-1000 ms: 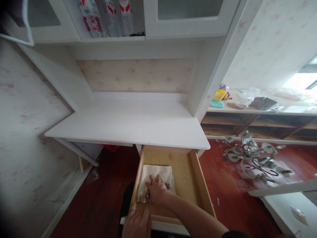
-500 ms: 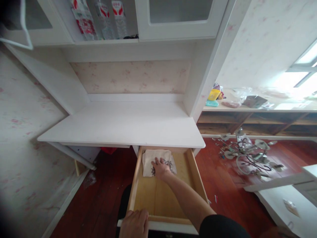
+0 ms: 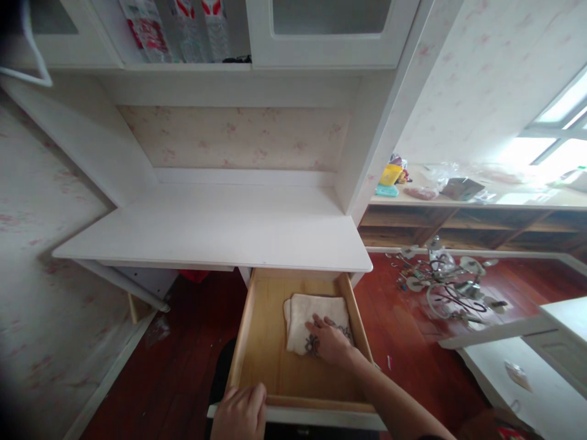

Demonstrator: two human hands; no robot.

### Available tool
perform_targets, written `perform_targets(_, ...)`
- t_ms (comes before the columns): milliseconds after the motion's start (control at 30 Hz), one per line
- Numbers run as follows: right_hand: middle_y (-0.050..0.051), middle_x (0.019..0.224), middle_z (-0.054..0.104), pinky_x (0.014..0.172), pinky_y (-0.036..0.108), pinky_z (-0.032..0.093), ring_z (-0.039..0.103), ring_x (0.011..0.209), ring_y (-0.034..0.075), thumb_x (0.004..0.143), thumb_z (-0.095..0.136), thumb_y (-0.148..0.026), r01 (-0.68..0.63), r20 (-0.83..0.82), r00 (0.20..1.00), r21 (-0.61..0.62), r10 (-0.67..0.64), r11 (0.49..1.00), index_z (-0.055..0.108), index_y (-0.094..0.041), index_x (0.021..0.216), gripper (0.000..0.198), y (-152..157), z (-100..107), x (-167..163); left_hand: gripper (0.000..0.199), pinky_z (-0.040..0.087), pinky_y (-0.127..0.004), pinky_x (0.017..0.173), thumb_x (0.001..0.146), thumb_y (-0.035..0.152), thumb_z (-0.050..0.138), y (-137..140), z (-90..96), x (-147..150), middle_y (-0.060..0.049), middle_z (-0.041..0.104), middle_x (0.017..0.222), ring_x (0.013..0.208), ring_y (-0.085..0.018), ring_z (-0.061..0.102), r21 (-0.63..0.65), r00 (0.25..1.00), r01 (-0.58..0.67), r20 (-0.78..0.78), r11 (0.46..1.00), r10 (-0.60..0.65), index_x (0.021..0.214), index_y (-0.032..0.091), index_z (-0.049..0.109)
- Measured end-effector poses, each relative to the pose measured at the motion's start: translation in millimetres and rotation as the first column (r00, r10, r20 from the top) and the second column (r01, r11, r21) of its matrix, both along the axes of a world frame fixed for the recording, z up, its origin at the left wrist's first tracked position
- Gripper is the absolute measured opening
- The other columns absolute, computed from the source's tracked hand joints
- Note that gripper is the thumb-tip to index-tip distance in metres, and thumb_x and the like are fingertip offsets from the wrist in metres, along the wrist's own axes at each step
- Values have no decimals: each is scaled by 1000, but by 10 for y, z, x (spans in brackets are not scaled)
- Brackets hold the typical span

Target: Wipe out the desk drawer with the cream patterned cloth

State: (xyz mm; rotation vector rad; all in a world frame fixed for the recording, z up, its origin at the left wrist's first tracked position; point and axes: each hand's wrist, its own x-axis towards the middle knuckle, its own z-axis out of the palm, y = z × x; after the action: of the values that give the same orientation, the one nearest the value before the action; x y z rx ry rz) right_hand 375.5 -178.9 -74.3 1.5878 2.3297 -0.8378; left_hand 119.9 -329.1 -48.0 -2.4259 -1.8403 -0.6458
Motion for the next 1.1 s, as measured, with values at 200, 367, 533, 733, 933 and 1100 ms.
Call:
perform_targets(200, 15, 155, 36, 113, 49, 32, 38, 139, 36, 78, 53, -19, -73, -56, 996, -52, 70, 996, 50, -22, 141, 64, -544, 141, -210, 20, 34, -33, 64, 70, 4, 50, 13, -19, -6, 4, 59, 63, 59, -16, 57, 3, 1000, 0, 29, 1000, 0, 73, 24, 52)
perform_targets(367, 17, 148, 45, 113, 49, 34, 41, 136, 34, 82, 54, -23, -185, -156, 971, -23, 179, 982, 55, -18, 137, 55, -555, 155, -762, 20, 35, -31, 63, 68, 6, 50, 22, -90, -31, 4, 61, 65, 59, -16, 58, 75, 999, 28, -23, 997, -26, 78, 23, 51)
perform_targets(533, 17, 145, 48, 112, 63, 29, 28, 142, 38, 76, 63, -19, -384, -130, 912, 63, 389, 921, 50, -17, 138, 64, -309, 22, -1290, 22, 39, -31, 65, 66, 7, 50, 21, -142, -34, 2, 62, 64, 61, -16, 61, 155, 998, 21, -63, 988, -11, 81, 23, 51)
perform_targets(733, 9, 161, 22, 95, 79, 35, 20, 144, 40, 82, 42, -2, -166, 111, 981, 80, 157, 983, 34, -30, 148, 72, 344, 48, -1502, 19, 37, -31, 63, 68, 9, 54, 22, -142, -41, 5, 58, 59, 54, -16, 57, 144, 996, 7, -92, 990, 7, 79, 24, 50)
perform_targets(933, 8, 162, 18, 97, 72, 38, 19, 146, 34, 83, 43, -4, -32, 66, 997, 104, 25, 994, 27, -34, 150, 75, 656, -11, -1309, 16, 36, -32, 64, 73, 10, 55, 17, -88, -25, 5, 59, 61, 57, -15, 57, 111, 999, 16, -43, 994, -12, 79, 23, 51)
perform_targets(1100, 8, 162, 20, 98, 67, 40, 21, 145, 32, 86, 42, -10, 71, 84, 993, 113, -81, 991, 28, -31, 150, 69, 627, -127, -751, 16, 37, -33, 64, 80, 9, 49, -17, -120, -49, 4, 61, 64, 59, -16, 59, 60, 1000, 17, -8, 998, -17, 77, 24, 55)
